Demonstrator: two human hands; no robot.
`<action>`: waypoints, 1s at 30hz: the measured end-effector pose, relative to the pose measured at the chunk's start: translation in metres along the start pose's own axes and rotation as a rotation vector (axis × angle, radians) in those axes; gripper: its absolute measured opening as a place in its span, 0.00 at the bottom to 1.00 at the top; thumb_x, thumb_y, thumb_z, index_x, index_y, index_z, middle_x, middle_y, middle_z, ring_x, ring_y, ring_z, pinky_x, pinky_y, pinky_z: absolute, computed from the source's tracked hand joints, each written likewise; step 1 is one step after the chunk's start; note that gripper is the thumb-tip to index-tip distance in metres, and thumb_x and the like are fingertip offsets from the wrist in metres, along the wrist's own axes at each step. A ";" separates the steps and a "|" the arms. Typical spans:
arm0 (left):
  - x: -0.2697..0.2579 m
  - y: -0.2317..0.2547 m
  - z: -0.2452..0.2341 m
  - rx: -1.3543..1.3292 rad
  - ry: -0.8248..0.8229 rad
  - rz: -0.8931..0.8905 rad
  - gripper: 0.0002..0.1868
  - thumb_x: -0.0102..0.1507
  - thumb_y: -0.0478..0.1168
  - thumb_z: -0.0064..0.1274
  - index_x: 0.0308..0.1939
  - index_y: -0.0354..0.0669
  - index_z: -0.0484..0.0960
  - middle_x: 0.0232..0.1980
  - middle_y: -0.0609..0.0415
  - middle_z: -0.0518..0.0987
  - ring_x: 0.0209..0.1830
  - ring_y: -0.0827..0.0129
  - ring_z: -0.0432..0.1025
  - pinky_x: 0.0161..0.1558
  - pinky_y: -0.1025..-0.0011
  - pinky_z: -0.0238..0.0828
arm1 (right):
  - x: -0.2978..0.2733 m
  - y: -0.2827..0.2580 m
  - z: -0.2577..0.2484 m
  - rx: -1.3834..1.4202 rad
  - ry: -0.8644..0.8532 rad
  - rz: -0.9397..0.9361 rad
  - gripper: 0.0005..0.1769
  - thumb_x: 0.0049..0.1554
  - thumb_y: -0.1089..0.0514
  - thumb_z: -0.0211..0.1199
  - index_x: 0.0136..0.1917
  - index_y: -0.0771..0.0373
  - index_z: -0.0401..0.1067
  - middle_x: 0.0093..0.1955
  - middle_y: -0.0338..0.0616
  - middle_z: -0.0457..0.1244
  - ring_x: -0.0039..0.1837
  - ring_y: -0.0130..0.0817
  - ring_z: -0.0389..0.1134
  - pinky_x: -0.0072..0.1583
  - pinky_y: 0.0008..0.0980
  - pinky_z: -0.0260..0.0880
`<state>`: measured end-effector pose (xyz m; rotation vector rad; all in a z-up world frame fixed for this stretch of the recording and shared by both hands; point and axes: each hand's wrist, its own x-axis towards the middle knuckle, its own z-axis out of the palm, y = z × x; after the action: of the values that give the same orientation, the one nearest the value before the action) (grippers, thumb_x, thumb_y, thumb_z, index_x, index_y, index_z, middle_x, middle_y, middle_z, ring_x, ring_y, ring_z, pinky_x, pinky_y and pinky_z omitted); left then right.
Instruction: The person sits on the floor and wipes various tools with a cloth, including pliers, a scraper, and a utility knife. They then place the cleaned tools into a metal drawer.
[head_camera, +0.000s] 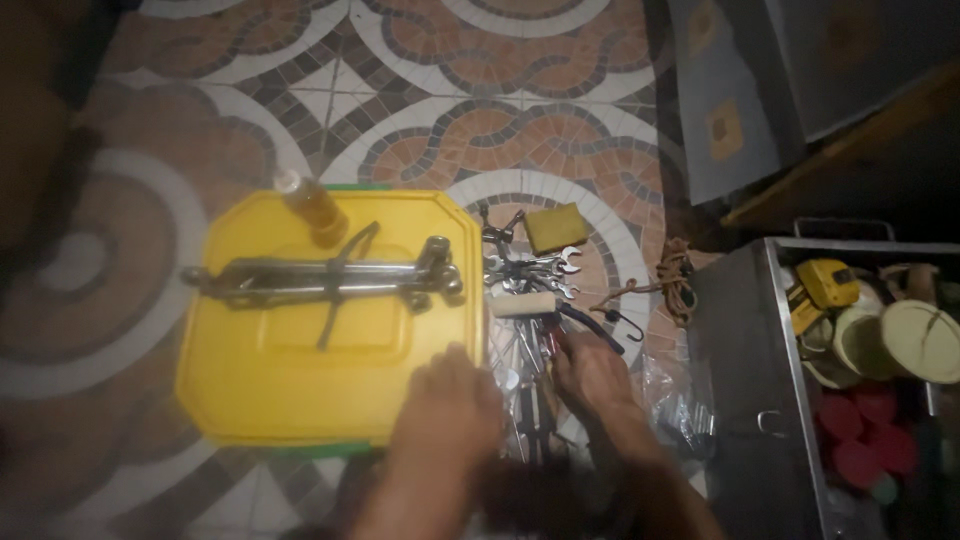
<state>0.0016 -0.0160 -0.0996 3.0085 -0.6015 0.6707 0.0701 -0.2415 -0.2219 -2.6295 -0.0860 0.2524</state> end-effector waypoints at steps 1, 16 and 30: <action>-0.002 0.000 -0.001 0.049 -0.037 0.026 0.08 0.56 0.36 0.51 0.37 0.35 0.77 0.44 0.34 0.78 0.37 0.50 0.71 0.37 0.57 0.68 | 0.001 -0.001 0.004 -0.019 -0.042 0.011 0.15 0.57 0.52 0.57 0.54 0.60 0.77 0.52 0.58 0.69 0.54 0.57 0.69 0.58 0.51 0.69; 0.011 0.008 -0.019 0.171 -0.365 -0.016 0.10 0.61 0.42 0.46 0.35 0.38 0.78 0.44 0.33 0.78 0.39 0.51 0.73 0.37 0.61 0.70 | 0.024 -0.030 0.023 -0.090 -0.048 0.087 0.14 0.58 0.51 0.59 0.54 0.58 0.75 0.56 0.55 0.69 0.57 0.55 0.70 0.61 0.49 0.70; -0.002 0.008 0.004 0.084 -0.273 -0.081 0.15 0.59 0.42 0.46 0.42 0.35 0.80 0.54 0.30 0.76 0.49 0.46 0.73 0.48 0.57 0.71 | 0.074 -0.009 0.037 0.000 0.045 -0.070 0.23 0.51 0.55 0.67 0.60 0.59 0.70 0.58 0.54 0.65 0.65 0.54 0.64 0.67 0.47 0.64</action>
<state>-0.0013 -0.0230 -0.1042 3.2100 -0.4629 0.2896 0.1352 -0.2082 -0.2616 -2.6244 -0.1622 0.1697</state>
